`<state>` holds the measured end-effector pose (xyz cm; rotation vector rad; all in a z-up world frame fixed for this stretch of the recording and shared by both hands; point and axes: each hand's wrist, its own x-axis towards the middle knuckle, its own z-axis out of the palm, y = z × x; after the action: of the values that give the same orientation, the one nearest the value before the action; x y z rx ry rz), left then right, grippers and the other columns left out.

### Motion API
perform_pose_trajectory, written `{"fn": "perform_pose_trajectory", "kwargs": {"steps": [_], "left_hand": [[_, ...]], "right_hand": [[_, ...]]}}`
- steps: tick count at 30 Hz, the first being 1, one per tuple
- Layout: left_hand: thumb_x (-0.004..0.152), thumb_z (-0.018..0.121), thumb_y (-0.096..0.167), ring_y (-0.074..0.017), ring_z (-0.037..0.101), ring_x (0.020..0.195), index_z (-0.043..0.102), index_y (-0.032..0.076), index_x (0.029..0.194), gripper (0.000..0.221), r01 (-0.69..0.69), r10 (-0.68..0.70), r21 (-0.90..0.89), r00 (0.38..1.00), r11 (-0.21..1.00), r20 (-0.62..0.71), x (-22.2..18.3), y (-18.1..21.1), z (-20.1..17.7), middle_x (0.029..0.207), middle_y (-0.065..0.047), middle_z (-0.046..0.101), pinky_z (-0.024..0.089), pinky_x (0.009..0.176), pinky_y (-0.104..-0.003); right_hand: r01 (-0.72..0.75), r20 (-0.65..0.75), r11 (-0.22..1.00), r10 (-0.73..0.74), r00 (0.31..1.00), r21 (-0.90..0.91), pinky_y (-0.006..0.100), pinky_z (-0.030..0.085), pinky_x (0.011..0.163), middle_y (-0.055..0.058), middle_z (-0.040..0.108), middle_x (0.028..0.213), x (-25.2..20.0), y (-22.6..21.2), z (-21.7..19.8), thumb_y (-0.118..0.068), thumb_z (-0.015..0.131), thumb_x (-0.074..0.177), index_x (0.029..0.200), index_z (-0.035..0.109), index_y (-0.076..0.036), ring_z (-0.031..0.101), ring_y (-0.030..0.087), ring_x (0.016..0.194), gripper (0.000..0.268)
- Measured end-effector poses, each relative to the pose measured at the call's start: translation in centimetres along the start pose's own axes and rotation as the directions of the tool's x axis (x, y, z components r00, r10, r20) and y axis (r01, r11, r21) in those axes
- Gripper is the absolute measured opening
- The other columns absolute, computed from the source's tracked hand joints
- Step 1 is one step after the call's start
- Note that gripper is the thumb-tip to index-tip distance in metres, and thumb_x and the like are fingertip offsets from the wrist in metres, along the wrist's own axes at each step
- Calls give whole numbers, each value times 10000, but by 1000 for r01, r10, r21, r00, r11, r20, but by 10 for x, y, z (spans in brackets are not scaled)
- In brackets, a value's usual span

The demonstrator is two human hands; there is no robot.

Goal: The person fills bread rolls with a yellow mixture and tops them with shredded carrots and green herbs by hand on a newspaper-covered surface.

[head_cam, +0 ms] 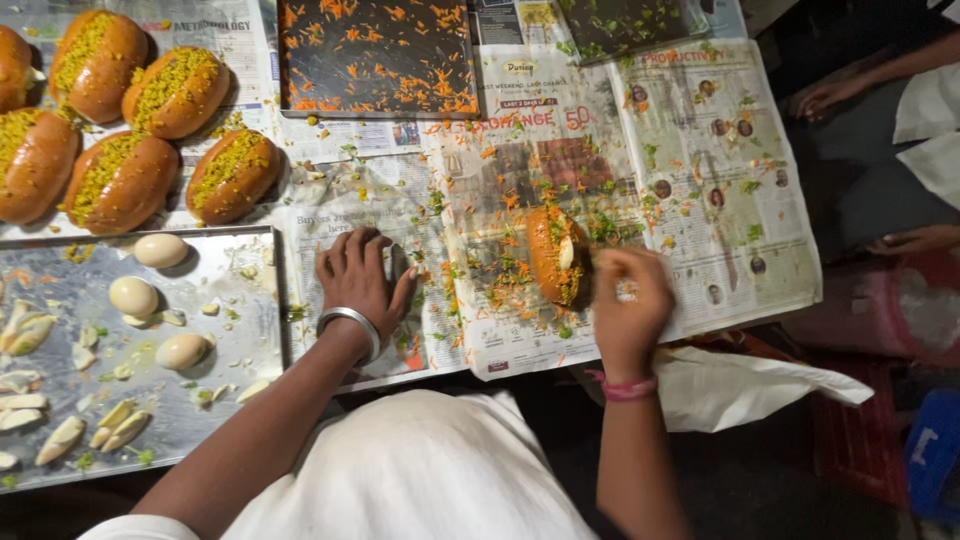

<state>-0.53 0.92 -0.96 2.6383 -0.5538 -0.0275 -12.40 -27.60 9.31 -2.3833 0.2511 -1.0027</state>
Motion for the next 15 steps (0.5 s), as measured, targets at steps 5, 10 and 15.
{"fn": "perform_pose_trajectory", "kwargs": {"steps": [5,10,15], "left_hand": [[919,626,466,-370,289,1430,533,56,1343,597,10,-11,-39,999,999,-37,0,0,-2,1462,-181,445,138,1168,-562],[920,638,449,-361,306,1428,536,70,1343,577,21,-22,-33,999,999,-29,2,2,1,1455,-160,459,154,1170,-564],[893,654,449,-372,310,1416,534,59,1332,599,28,-27,24,999,999,-45,4,5,1,1449,-159,459,148,1168,-580]], "right_hand": [[-344,97,938,346,933,-41,299,570,811,92,744,1070,-13,23,-8,-8,744,941,1053,754,-41,692,155,940,118],[-384,302,922,380,874,-50,349,587,844,113,698,1088,-5,53,22,-118,829,845,1303,618,-88,694,223,976,505],[-88,533,942,259,805,-325,542,476,984,243,473,1387,17,48,78,-296,904,706,1552,321,-167,468,439,1282,1036]]}}
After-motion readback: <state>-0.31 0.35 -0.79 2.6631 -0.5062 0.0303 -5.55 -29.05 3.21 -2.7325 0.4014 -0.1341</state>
